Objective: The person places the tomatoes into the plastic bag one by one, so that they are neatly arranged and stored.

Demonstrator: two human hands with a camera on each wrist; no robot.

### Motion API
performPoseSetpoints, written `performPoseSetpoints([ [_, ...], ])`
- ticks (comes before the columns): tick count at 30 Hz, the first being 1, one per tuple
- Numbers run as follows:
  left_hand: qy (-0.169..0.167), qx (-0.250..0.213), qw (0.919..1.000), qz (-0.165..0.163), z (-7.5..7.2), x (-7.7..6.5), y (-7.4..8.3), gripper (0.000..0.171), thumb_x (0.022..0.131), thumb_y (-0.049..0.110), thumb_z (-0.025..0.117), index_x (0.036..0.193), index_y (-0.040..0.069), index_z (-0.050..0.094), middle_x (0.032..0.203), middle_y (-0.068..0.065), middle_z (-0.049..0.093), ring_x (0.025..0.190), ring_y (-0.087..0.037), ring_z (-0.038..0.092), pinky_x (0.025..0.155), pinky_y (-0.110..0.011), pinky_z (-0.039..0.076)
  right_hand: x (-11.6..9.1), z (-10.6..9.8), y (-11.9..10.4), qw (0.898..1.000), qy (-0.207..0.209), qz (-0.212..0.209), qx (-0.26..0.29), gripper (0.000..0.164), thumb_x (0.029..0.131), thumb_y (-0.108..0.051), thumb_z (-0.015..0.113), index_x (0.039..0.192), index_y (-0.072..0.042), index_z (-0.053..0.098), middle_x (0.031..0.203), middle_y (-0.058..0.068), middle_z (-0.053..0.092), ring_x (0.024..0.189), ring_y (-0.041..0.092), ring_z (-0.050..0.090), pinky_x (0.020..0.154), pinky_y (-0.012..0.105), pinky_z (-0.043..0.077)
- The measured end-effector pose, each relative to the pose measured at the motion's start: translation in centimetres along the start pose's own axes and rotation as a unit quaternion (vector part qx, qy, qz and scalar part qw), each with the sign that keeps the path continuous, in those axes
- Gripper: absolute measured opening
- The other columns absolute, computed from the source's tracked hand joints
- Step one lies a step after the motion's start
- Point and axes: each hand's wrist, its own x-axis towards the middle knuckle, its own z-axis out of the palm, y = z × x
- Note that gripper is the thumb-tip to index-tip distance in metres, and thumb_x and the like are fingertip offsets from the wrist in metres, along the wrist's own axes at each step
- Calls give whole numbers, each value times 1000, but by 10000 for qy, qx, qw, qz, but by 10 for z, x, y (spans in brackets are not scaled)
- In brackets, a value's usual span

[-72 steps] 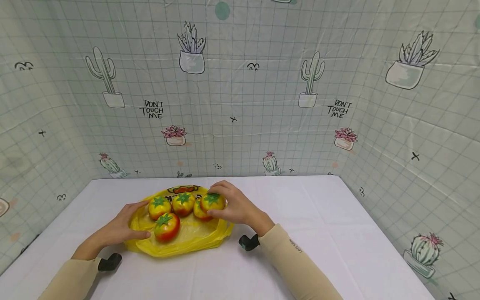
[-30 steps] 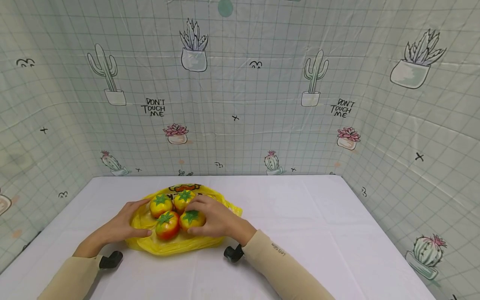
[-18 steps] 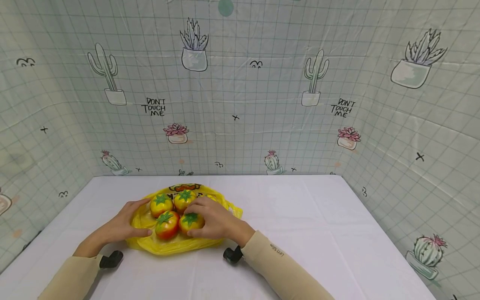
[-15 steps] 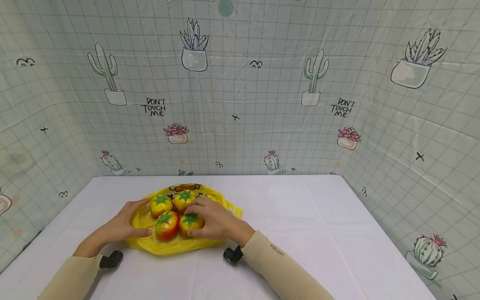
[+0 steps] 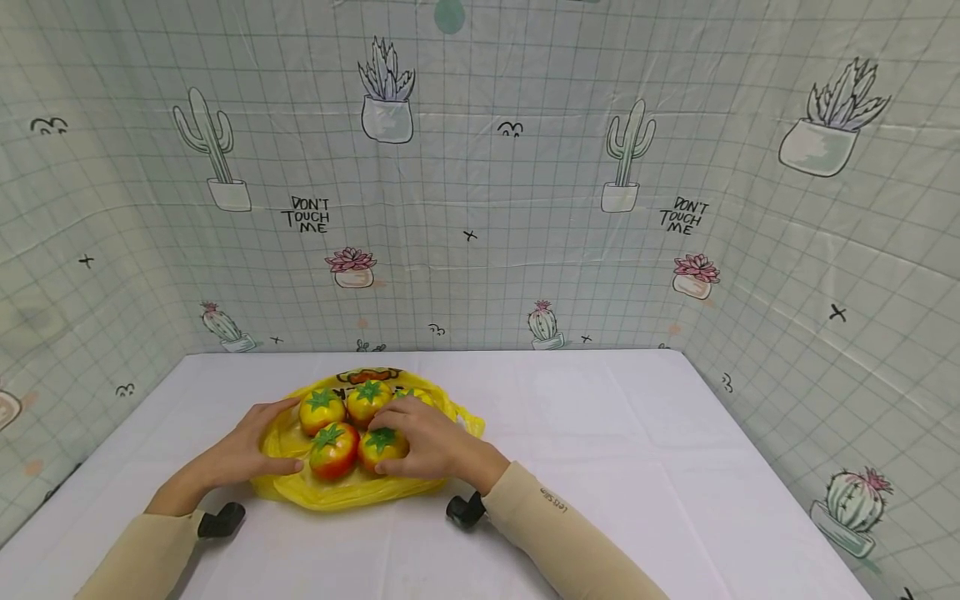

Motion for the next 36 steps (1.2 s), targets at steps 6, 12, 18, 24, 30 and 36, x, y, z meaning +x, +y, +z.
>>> performPoseSetpoints([
  [6,-28,5,10000,-64,1,0,0,100,70,48,79,148,9,29,139,-25,29,126,-45,32,98,-68,31,0,0,-1,9999,-99,31,-60,47,86,-40,68,126,-18,58,132,-1,52,124,16,44,106,30,36],
  [12,-37,17,9999,-97,2,-1,-1,101,70,48,79,148,10,28,138,-24,30,124,-44,33,98,-67,32,-1,0,-1,9999,-148,80,0,46,86,-39,68,126,-18,58,132,-2,52,124,16,44,106,30,35],
  [18,-42,38,9999,-94,2,-1,0,100,70,48,79,148,9,28,138,-25,29,125,-45,32,97,-68,32,-1,1,0,9997,-206,129,-60,46,86,-39,68,126,-19,58,132,-2,52,124,15,44,106,30,35],
  [24,-52,55,9999,-135,-1,0,2,100,71,48,79,148,10,28,139,-25,27,125,-46,32,97,-69,32,0,1,1,9998,-157,84,-37,46,86,-41,67,126,-20,58,132,-2,52,124,16,44,105,30,36],
  [30,-126,25,9998,-174,0,0,1,101,70,49,78,149,10,27,139,-25,27,124,-46,32,97,-69,32,-1,1,1,9996,-231,182,21,46,87,-42,67,127,-21,57,133,-3,51,123,15,45,105,30,37],
  [36,-83,32,9999,-125,1,0,1,101,70,48,78,148,10,28,139,-25,28,125,-46,32,97,-69,32,-1,-1,-1,9991,-290,297,49,47,87,-41,67,128,-20,57,134,-2,50,124,15,44,105,31,37],
])
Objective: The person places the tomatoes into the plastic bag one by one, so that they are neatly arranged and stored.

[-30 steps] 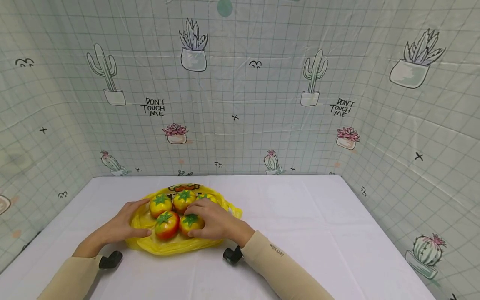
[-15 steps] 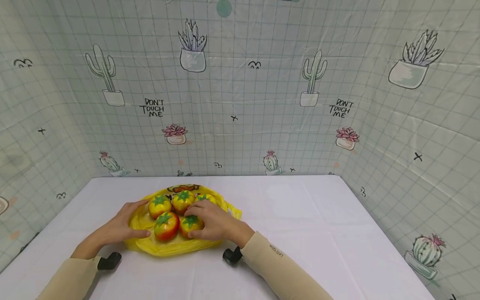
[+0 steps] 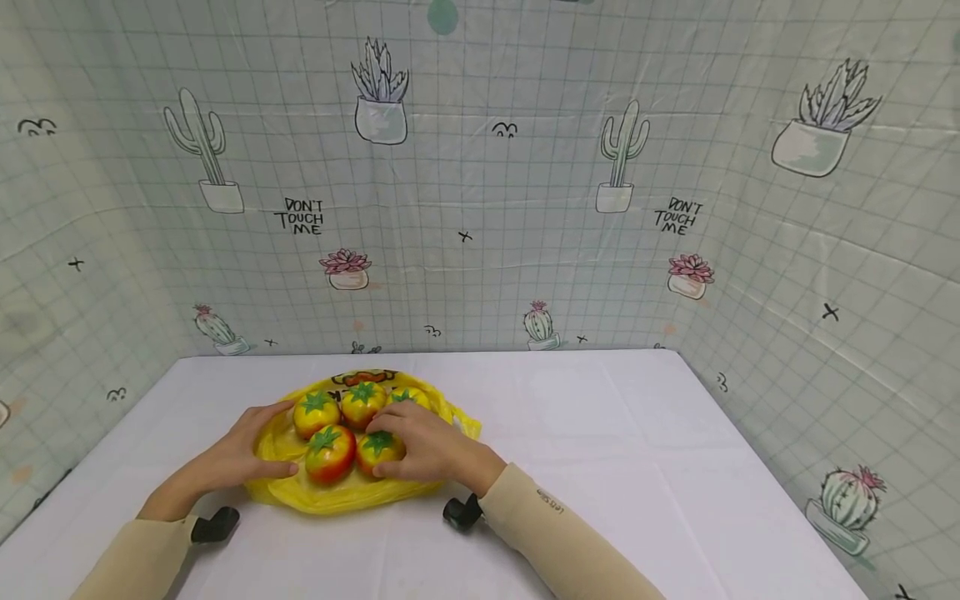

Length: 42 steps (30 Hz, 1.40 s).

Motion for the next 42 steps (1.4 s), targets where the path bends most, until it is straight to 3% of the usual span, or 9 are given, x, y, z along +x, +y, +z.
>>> performPoseSetpoints([
  [16,14,1,10000,33,0,1,0,101,70,49,78,148,10,28,138,-24,28,125,-46,32,97,-69,32,-1,-2,0,9999,43,53,-75,49,87,-43,66,129,-20,56,134,-2,49,125,15,44,105,30,37],
  [30,2,-2,10000,29,0,0,1,101,71,48,79,148,9,28,139,-25,27,126,-47,31,97,-70,30,-2,-16,1,9983,481,-318,-72,46,86,-36,68,125,-14,60,129,-1,54,122,14,46,104,28,38],
  [42,-5,24,10000,21,-1,-1,1,100,71,48,78,148,8,27,140,-26,26,125,-47,31,97,-69,31,-17,-29,11,9968,752,-262,-99,41,87,-35,68,122,-14,63,128,-1,54,122,15,46,103,32,40],
])
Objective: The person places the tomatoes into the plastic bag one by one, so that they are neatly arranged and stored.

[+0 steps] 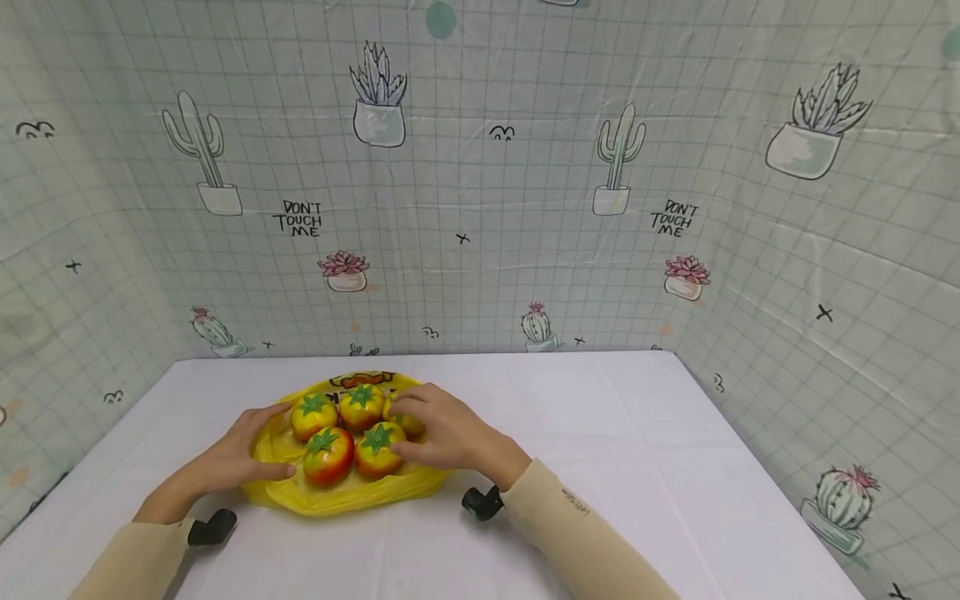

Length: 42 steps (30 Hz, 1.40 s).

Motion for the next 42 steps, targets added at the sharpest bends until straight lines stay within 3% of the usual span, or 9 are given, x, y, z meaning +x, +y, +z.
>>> performPoseSetpoints([
  [7,55,64,10000,37,-2,-1,0,100,71,48,78,148,8,28,139,-26,28,124,-46,32,96,-69,33,-17,-14,10,9993,310,-109,-199,40,87,-35,68,119,-11,63,125,3,56,121,16,47,102,34,41],
  [15,80,94,9999,16,-5,-5,3,99,73,50,76,148,8,28,142,-28,25,125,-49,29,94,-72,31,-42,-29,24,9977,418,60,-534,38,85,-31,69,117,-11,64,124,3,57,120,17,49,99,37,44],
  [23,230,98,9996,125,-7,-4,2,95,76,49,74,147,6,30,143,-28,25,126,-48,28,96,-72,30,-74,-41,44,9947,484,329,-848,37,84,-32,71,117,-16,63,125,0,56,118,17,50,97,37,45],
  [35,430,87,9987,278,-15,-6,11,87,79,44,72,146,6,31,144,-28,24,128,-50,27,95,-73,29,-116,-63,67,9870,405,1103,-1099,37,84,-33,72,116,-16,64,125,4,57,117,20,51,97,41,45],
  [42,552,264,9974,392,-18,-10,12,84,80,42,71,145,5,33,143,-27,26,127,-49,28,93,-74,30,-132,-82,78,9818,376,1277,-1355,39,84,-34,71,117,-12,65,124,6,57,117,25,52,96,45,45],
])
